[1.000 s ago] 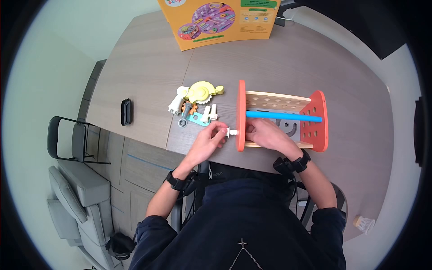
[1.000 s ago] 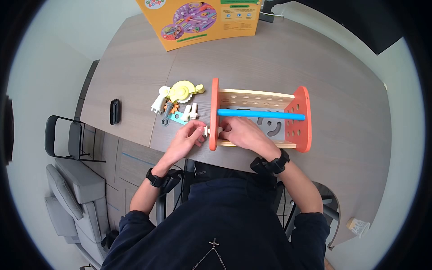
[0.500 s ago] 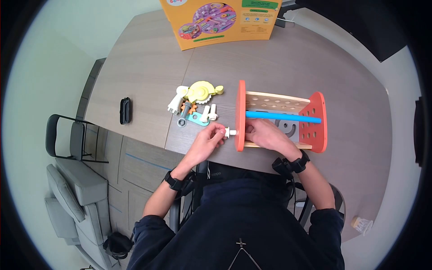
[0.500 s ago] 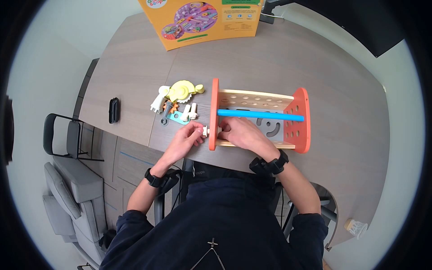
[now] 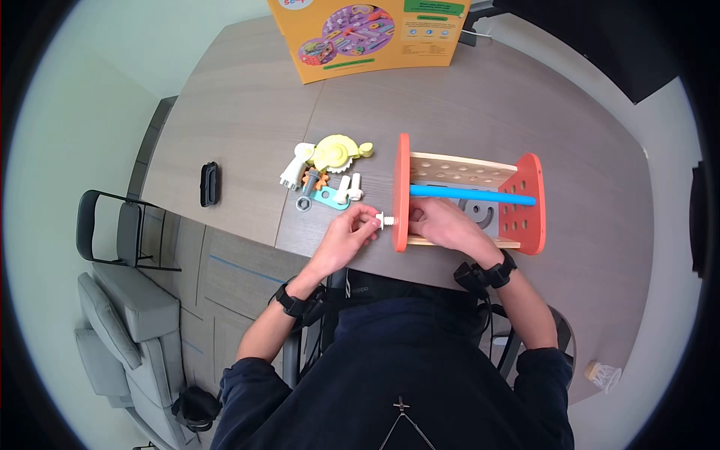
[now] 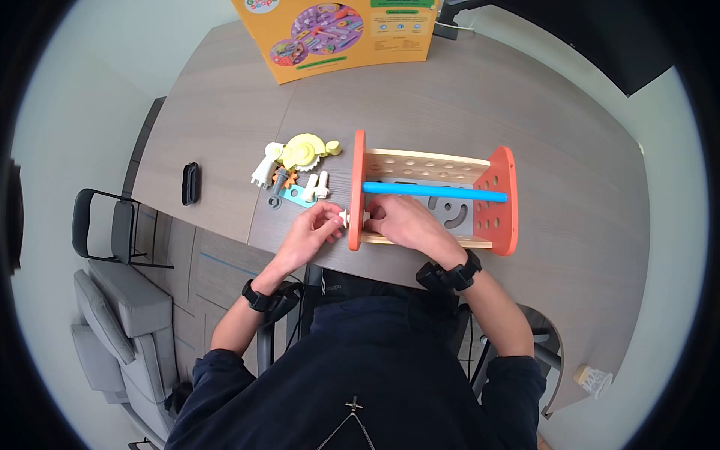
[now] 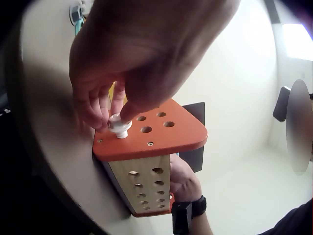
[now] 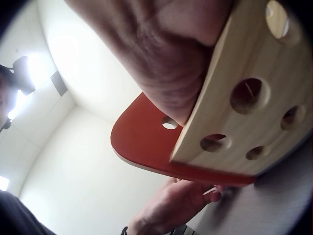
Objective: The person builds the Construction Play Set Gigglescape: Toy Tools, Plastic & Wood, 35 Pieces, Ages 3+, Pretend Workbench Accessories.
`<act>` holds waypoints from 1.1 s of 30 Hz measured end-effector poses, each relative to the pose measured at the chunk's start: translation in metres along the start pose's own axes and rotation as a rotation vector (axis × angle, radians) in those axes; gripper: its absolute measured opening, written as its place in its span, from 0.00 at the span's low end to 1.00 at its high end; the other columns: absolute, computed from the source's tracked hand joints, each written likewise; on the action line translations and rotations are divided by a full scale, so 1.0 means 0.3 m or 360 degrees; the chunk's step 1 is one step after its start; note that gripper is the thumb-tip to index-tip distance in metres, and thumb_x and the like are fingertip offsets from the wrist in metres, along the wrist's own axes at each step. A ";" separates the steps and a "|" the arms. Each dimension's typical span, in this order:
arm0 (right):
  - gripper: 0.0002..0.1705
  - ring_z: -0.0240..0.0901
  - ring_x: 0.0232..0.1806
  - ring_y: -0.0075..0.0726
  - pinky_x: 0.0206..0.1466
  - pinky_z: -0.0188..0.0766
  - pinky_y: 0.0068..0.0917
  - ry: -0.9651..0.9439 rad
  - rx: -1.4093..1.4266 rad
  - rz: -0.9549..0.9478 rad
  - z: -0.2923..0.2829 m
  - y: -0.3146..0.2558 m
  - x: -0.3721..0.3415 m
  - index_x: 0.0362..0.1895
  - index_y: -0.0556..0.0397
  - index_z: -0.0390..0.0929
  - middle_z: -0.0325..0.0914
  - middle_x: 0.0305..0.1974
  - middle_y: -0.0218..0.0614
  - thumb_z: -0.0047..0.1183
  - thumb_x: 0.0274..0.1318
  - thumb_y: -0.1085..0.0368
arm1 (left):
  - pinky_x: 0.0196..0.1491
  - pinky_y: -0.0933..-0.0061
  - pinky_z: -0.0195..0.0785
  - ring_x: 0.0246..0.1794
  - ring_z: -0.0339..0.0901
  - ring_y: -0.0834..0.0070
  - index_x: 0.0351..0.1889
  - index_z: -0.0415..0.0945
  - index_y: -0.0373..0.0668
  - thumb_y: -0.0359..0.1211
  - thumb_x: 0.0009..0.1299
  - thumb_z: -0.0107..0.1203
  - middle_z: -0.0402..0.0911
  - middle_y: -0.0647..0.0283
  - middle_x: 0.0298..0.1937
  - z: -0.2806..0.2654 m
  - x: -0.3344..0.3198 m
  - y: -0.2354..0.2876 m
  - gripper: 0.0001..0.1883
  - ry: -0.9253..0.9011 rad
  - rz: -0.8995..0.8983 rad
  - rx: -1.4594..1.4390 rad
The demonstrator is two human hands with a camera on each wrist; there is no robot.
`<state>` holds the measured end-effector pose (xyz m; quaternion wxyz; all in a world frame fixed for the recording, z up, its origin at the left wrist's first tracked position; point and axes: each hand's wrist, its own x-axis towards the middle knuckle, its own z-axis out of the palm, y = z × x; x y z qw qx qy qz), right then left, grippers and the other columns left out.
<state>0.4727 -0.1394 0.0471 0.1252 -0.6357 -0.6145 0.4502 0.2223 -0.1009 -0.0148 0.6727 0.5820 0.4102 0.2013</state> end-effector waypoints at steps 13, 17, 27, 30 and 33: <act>0.22 0.89 0.49 0.49 0.54 0.82 0.42 0.0036 0.0035 -0.0037 0.017 0.028 0.010 0.55 0.62 0.86 0.91 0.46 0.48 0.65 0.67 0.58 | 0.56 0.72 0.76 0.52 0.81 0.80 0.62 0.76 0.39 0.24 0.82 0.58 0.80 0.67 0.57 -0.001 0.024 -0.021 0.13 -0.0053 0.0023 0.0055; 0.22 0.89 0.49 0.49 0.54 0.82 0.42 0.0016 0.0061 -0.0027 0.014 0.020 0.006 0.55 0.62 0.86 0.91 0.45 0.48 0.64 0.67 0.57 | 0.56 0.72 0.76 0.51 0.80 0.81 0.63 0.75 0.40 0.26 0.83 0.57 0.81 0.68 0.51 0.004 0.007 -0.023 0.12 0.0013 0.0447 0.0180; 0.20 0.89 0.49 0.49 0.54 0.82 0.42 0.0014 0.0032 -0.0023 0.005 0.007 0.001 0.54 0.62 0.86 0.91 0.45 0.49 0.63 0.67 0.58 | 0.55 0.71 0.77 0.51 0.80 0.79 0.62 0.75 0.39 0.25 0.81 0.60 0.81 0.66 0.53 0.003 0.014 -0.017 0.14 -0.0076 -0.0011 -0.0009; 0.20 0.89 0.49 0.50 0.54 0.82 0.42 0.0023 0.0056 -0.0044 0.012 0.019 0.006 0.53 0.62 0.86 0.91 0.46 0.49 0.63 0.67 0.58 | 0.55 0.73 0.77 0.51 0.79 0.81 0.62 0.75 0.41 0.28 0.84 0.57 0.79 0.66 0.56 0.007 0.004 -0.021 0.12 -0.0055 0.0266 0.0119; 0.20 0.89 0.49 0.50 0.55 0.82 0.42 0.0016 0.0039 -0.0035 0.008 0.013 0.004 0.54 0.62 0.86 0.91 0.46 0.49 0.63 0.68 0.58 | 0.54 0.73 0.79 0.51 0.80 0.81 0.63 0.75 0.40 0.28 0.84 0.56 0.80 0.65 0.57 0.012 -0.009 0.014 0.12 -0.0011 0.0209 0.0002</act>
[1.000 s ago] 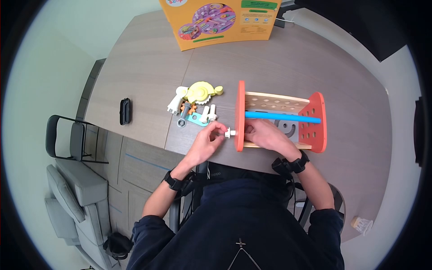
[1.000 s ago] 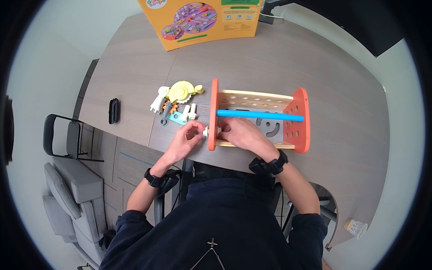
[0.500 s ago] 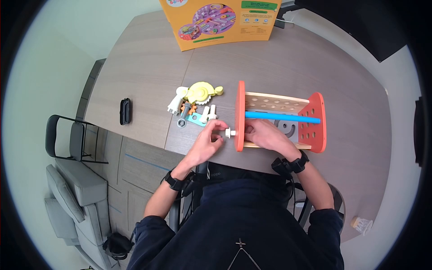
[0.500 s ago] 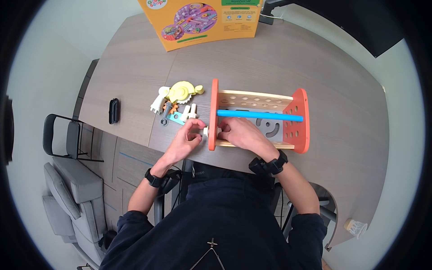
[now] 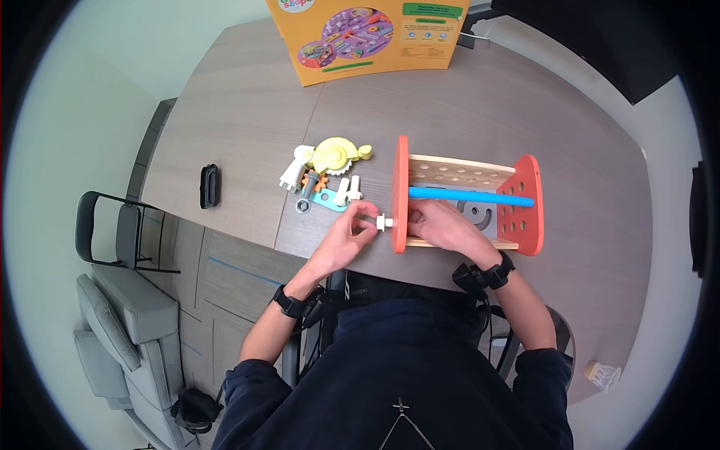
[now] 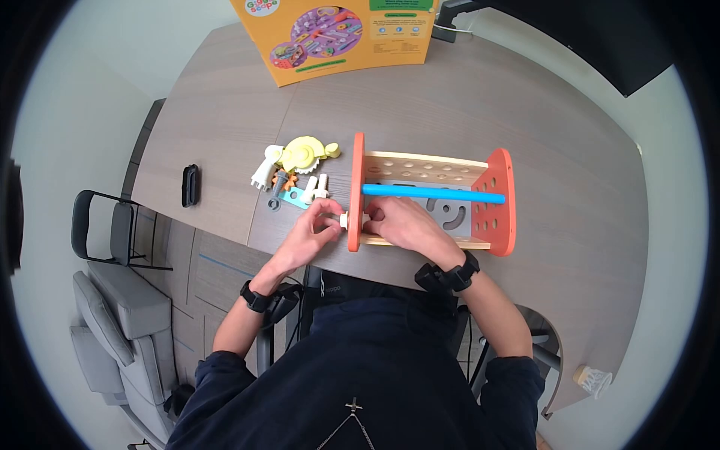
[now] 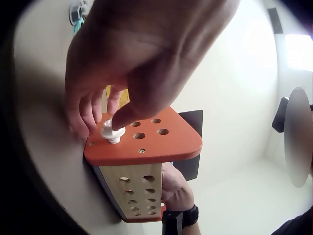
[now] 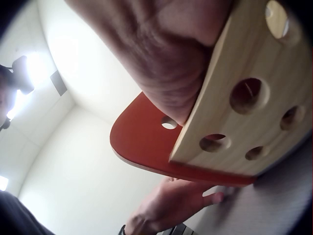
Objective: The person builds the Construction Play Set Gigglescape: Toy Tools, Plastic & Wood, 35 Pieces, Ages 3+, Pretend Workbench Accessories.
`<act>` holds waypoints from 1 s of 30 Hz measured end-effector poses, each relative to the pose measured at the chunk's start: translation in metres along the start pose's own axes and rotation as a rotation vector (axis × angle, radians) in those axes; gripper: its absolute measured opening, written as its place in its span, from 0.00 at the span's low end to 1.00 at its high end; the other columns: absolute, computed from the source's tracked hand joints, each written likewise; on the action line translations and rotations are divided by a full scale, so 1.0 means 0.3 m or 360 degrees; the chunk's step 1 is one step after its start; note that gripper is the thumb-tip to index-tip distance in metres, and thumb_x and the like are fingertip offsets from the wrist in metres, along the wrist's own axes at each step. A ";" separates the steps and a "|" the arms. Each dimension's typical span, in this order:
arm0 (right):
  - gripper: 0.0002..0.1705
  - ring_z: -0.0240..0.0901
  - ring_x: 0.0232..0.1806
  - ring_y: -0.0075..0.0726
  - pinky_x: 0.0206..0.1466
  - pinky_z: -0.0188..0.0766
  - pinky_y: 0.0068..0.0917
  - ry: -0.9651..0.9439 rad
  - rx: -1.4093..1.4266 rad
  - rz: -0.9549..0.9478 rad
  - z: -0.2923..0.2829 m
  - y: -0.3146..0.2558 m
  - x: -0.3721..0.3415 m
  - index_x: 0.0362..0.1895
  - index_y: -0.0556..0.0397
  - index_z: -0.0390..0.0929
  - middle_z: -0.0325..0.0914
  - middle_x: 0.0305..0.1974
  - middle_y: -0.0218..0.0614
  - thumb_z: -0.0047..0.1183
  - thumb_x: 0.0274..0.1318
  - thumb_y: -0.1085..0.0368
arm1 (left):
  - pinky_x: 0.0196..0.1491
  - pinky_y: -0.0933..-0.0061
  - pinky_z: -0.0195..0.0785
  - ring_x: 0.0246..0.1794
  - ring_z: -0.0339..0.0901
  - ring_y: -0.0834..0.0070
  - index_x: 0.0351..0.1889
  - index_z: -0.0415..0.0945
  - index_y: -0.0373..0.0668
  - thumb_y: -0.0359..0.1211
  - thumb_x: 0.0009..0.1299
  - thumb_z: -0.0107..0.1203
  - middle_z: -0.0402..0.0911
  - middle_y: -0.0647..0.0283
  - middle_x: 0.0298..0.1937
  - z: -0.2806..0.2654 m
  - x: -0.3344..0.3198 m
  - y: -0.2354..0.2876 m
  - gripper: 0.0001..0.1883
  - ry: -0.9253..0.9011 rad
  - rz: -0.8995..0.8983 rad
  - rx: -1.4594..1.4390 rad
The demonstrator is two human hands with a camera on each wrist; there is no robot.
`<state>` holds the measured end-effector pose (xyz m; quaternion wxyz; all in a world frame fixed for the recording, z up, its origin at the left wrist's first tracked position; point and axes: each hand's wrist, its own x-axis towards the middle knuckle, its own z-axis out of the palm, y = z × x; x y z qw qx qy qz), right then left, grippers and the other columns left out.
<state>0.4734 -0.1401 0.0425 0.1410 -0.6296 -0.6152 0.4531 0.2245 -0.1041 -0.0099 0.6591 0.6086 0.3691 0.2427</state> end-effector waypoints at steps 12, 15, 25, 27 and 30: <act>0.22 0.89 0.49 0.49 0.54 0.82 0.42 -0.0022 -0.0034 0.0050 -0.009 -0.017 -0.007 0.56 0.61 0.86 0.91 0.46 0.48 0.64 0.68 0.56 | 0.53 0.72 0.78 0.48 0.81 0.81 0.60 0.77 0.41 0.32 0.86 0.57 0.83 0.68 0.47 -0.002 0.009 -0.009 0.09 -0.0052 0.0051 0.0144; 0.23 0.89 0.50 0.49 0.55 0.82 0.42 -0.0022 -0.0033 0.0051 -0.007 -0.016 -0.005 0.57 0.62 0.86 0.91 0.46 0.48 0.64 0.68 0.55 | 0.53 0.73 0.77 0.48 0.80 0.82 0.60 0.77 0.41 0.31 0.86 0.57 0.82 0.69 0.46 0.000 0.008 0.018 0.09 -0.0026 -0.0110 -0.0002; 0.24 0.89 0.50 0.50 0.55 0.82 0.43 0.0009 -0.0002 0.0011 0.007 0.015 0.006 0.58 0.62 0.86 0.91 0.47 0.49 0.65 0.67 0.55 | 0.50 0.74 0.78 0.48 0.79 0.82 0.59 0.76 0.41 0.27 0.83 0.59 0.81 0.69 0.48 -0.013 0.024 -0.028 0.10 -0.0082 0.0040 0.0159; 0.24 0.89 0.50 0.50 0.55 0.82 0.43 0.0010 -0.0010 0.0011 0.003 0.005 0.002 0.57 0.62 0.86 0.91 0.46 0.49 0.65 0.67 0.56 | 0.49 0.74 0.78 0.48 0.79 0.83 0.60 0.76 0.41 0.27 0.83 0.59 0.81 0.69 0.48 -0.014 0.025 -0.014 0.11 -0.0084 0.0037 0.0199; 0.24 0.89 0.50 0.50 0.55 0.82 0.43 0.0008 -0.0010 0.0006 -0.003 -0.005 -0.002 0.57 0.62 0.86 0.91 0.46 0.49 0.65 0.67 0.56 | 0.48 0.73 0.78 0.47 0.78 0.83 0.59 0.76 0.42 0.27 0.83 0.59 0.81 0.70 0.47 -0.001 0.025 0.026 0.10 -0.0042 -0.0200 0.0072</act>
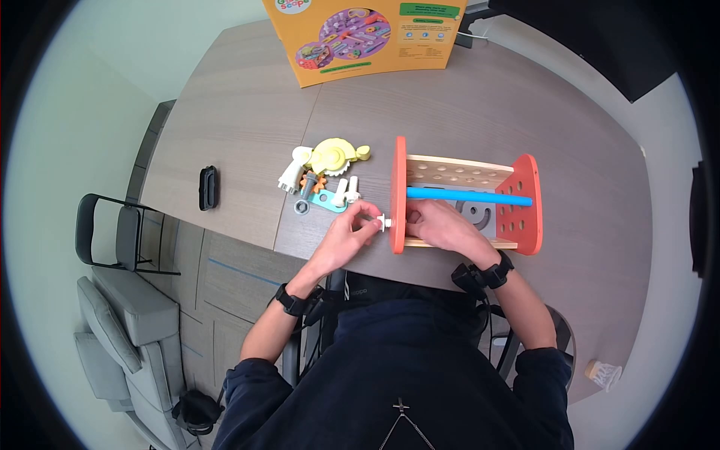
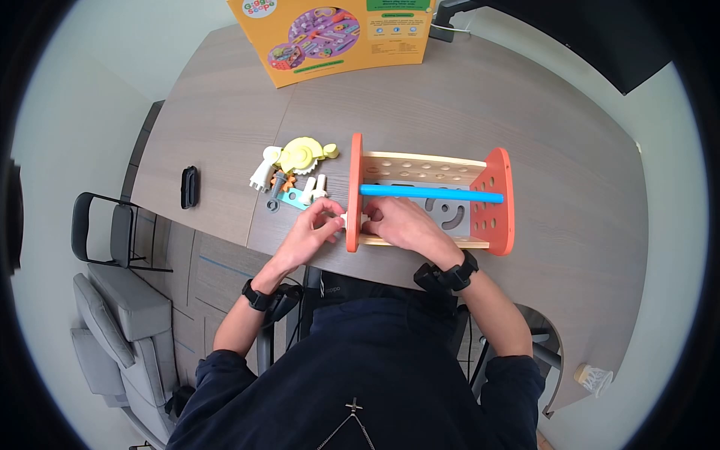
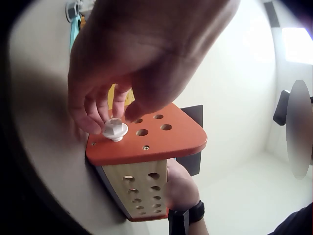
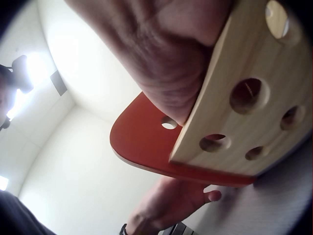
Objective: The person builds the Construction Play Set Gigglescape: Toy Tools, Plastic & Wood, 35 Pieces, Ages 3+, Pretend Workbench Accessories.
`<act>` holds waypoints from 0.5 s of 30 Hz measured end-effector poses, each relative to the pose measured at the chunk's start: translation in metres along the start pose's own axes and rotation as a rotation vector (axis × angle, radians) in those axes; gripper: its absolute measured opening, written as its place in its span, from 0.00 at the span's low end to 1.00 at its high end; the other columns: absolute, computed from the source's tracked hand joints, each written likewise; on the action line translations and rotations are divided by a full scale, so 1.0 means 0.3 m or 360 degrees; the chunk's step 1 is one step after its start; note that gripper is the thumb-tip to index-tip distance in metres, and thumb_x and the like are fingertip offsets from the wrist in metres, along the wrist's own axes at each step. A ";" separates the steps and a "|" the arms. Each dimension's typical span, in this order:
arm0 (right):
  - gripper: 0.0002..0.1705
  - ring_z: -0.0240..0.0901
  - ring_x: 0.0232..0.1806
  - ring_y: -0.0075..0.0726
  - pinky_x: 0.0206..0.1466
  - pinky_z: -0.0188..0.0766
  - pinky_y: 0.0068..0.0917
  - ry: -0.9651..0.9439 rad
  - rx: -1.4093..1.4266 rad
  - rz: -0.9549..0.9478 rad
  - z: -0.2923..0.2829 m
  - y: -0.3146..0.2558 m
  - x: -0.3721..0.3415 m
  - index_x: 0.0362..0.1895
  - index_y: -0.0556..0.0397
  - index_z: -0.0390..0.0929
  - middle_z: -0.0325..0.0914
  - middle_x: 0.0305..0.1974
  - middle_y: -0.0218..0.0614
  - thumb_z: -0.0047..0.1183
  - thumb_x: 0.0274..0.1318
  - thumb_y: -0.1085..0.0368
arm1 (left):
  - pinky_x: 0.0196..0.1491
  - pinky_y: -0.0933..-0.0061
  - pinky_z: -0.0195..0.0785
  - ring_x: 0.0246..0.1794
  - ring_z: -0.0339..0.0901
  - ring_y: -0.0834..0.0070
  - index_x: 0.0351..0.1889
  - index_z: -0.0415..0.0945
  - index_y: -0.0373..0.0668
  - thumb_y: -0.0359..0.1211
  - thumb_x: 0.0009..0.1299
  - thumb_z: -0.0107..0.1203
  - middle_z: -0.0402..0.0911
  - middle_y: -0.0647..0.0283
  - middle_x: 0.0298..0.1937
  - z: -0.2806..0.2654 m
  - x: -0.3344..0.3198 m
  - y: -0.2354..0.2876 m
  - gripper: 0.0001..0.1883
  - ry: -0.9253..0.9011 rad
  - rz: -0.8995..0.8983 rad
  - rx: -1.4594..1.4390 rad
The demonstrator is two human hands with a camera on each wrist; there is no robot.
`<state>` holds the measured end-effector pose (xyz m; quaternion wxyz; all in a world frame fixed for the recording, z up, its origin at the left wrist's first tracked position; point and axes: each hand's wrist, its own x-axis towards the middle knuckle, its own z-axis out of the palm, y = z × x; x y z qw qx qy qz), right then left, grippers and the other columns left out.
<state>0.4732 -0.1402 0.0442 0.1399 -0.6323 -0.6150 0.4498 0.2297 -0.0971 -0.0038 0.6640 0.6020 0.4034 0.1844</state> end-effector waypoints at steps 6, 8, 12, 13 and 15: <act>0.23 0.89 0.49 0.50 0.55 0.82 0.43 -0.0009 -0.0006 -0.0002 0.003 0.006 0.004 0.57 0.62 0.86 0.91 0.46 0.48 0.65 0.67 0.56 | 0.49 0.74 0.78 0.47 0.78 0.82 0.59 0.77 0.42 0.29 0.84 0.58 0.81 0.70 0.47 -0.005 0.013 -0.023 0.09 -0.0066 -0.0086 -0.0102; 0.23 0.89 0.49 0.50 0.55 0.82 0.43 -0.0010 -0.0007 0.0001 0.004 0.010 0.005 0.57 0.62 0.86 0.91 0.46 0.48 0.65 0.67 0.56 | 0.49 0.74 0.77 0.47 0.79 0.82 0.59 0.77 0.42 0.32 0.85 0.58 0.81 0.69 0.48 -0.007 0.016 -0.050 0.09 -0.0050 0.0215 0.0090; 0.24 0.89 0.49 0.49 0.55 0.82 0.43 0.0001 -0.0005 -0.0011 0.008 0.017 0.007 0.57 0.61 0.86 0.91 0.46 0.48 0.65 0.67 0.56 | 0.50 0.73 0.77 0.48 0.79 0.81 0.60 0.77 0.42 0.33 0.86 0.57 0.82 0.69 0.50 -0.019 0.010 -0.044 0.09 -0.0086 0.0262 0.0121; 0.24 0.89 0.49 0.49 0.55 0.81 0.43 0.0003 -0.0002 -0.0016 0.008 0.017 0.006 0.58 0.61 0.86 0.91 0.46 0.48 0.65 0.67 0.55 | 0.50 0.73 0.77 0.48 0.79 0.81 0.60 0.77 0.42 0.33 0.86 0.57 0.82 0.68 0.50 -0.020 0.010 -0.033 0.09 -0.0094 0.0188 0.0034; 0.24 0.89 0.49 0.49 0.55 0.81 0.43 -0.0006 -0.0009 0.0004 0.008 0.018 0.007 0.58 0.61 0.86 0.91 0.46 0.48 0.65 0.67 0.55 | 0.51 0.74 0.77 0.48 0.79 0.81 0.60 0.77 0.42 0.33 0.86 0.57 0.82 0.68 0.50 -0.019 0.010 -0.011 0.09 -0.0100 0.0052 -0.0060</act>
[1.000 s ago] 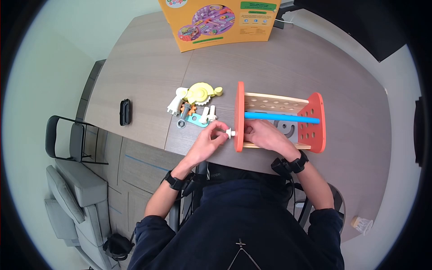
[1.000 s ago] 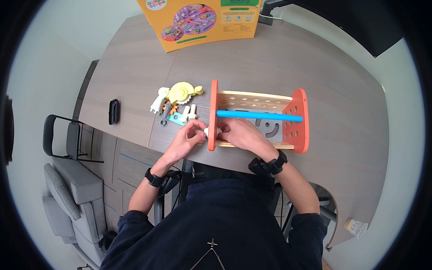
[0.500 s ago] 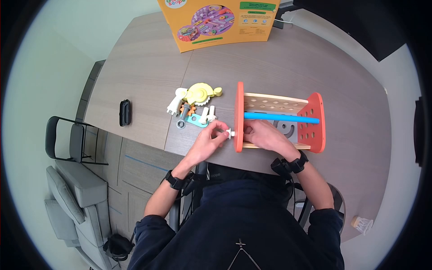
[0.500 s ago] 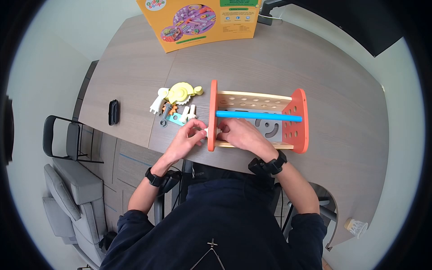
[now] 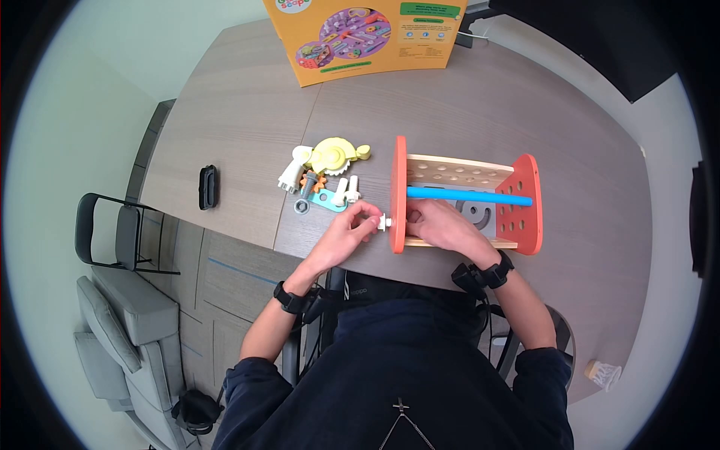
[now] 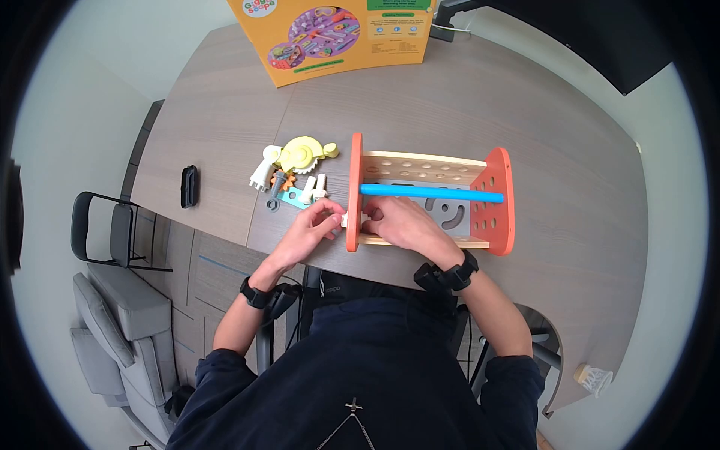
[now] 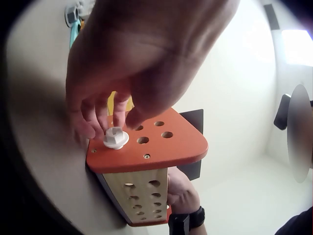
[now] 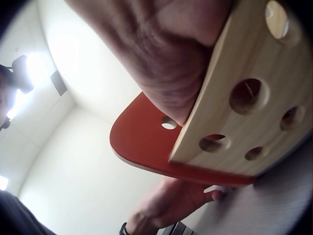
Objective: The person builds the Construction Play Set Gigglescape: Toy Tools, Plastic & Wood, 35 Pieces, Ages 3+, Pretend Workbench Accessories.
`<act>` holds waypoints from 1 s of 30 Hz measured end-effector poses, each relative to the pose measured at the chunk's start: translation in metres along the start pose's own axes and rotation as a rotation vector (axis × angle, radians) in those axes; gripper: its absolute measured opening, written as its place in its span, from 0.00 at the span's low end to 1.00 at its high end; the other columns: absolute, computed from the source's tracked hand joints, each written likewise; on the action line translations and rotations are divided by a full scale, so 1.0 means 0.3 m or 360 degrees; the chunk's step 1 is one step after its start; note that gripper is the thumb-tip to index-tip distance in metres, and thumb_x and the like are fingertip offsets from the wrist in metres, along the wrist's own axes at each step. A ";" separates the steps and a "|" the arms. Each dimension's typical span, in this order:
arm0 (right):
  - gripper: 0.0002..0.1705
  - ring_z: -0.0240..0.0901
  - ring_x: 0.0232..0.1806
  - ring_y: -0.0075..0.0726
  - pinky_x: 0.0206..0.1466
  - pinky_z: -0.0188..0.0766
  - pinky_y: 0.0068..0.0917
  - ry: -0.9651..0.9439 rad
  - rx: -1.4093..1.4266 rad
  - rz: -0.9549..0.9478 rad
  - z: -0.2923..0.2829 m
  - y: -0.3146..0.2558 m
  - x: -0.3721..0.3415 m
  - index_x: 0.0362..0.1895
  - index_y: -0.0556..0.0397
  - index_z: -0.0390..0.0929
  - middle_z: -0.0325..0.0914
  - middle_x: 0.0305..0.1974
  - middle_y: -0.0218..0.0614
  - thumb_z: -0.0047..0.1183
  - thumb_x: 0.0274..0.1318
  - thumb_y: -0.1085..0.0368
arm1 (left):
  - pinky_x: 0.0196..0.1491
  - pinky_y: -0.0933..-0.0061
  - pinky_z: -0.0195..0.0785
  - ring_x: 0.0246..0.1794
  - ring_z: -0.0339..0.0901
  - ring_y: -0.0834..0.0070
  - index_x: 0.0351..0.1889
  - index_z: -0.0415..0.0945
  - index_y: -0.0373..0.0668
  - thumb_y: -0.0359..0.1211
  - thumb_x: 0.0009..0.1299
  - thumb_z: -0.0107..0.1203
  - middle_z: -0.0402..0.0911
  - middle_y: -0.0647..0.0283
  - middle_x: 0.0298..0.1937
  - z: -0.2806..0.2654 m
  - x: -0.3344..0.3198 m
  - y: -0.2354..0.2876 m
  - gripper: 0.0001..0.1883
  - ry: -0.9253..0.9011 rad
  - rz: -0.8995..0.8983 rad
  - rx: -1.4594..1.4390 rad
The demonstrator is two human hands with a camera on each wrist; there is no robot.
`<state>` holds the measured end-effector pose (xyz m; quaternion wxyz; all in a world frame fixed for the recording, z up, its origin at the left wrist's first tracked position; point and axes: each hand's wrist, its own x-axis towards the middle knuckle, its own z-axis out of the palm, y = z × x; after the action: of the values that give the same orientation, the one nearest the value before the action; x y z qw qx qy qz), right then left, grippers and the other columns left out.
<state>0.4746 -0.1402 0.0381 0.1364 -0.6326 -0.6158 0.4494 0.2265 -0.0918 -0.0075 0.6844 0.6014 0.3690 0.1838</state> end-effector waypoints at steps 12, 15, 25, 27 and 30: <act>0.22 0.88 0.50 0.50 0.55 0.82 0.44 0.0003 -0.0007 -0.0009 -0.003 -0.007 -0.003 0.55 0.62 0.87 0.91 0.46 0.48 0.65 0.68 0.56 | 0.50 0.73 0.77 0.47 0.79 0.82 0.61 0.74 0.42 0.32 0.86 0.57 0.80 0.68 0.51 0.006 -0.003 -0.013 0.11 0.0000 0.0138 0.0163; 0.22 0.88 0.50 0.50 0.55 0.82 0.44 0.0004 0.0000 -0.0012 -0.006 -0.011 -0.005 0.54 0.62 0.87 0.91 0.46 0.49 0.65 0.67 0.56 | 0.50 0.73 0.77 0.47 0.79 0.82 0.60 0.74 0.42 0.29 0.83 0.60 0.79 0.69 0.52 0.010 0.003 -0.007 0.12 0.0009 -0.0157 -0.0142; 0.21 0.88 0.48 0.51 0.53 0.81 0.43 0.0019 0.0012 -0.0033 -0.005 -0.010 -0.006 0.53 0.62 0.87 0.90 0.45 0.49 0.66 0.67 0.56 | 0.51 0.74 0.79 0.48 0.81 0.81 0.58 0.74 0.40 0.32 0.86 0.59 0.80 0.67 0.53 0.004 0.005 0.004 0.09 -0.0044 0.0104 0.0118; 0.22 0.88 0.48 0.50 0.53 0.81 0.43 0.0012 0.0002 -0.0023 -0.007 -0.012 -0.007 0.52 0.62 0.86 0.90 0.45 0.49 0.66 0.67 0.55 | 0.52 0.73 0.80 0.49 0.81 0.81 0.57 0.74 0.40 0.32 0.86 0.59 0.80 0.67 0.53 0.010 0.006 0.016 0.09 -0.0048 -0.0106 -0.0017; 0.22 0.88 0.49 0.50 0.53 0.81 0.43 0.0005 -0.0007 -0.0016 -0.005 -0.007 -0.003 0.53 0.62 0.86 0.90 0.46 0.50 0.66 0.67 0.55 | 0.53 0.73 0.80 0.50 0.81 0.81 0.56 0.74 0.41 0.32 0.86 0.59 0.80 0.67 0.52 0.013 0.015 -0.001 0.08 -0.0065 -0.0191 -0.0120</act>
<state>0.4745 -0.1400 0.0409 0.1382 -0.6304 -0.6198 0.4465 0.2323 -0.0915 -0.0089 0.7237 0.5556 0.3832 0.1440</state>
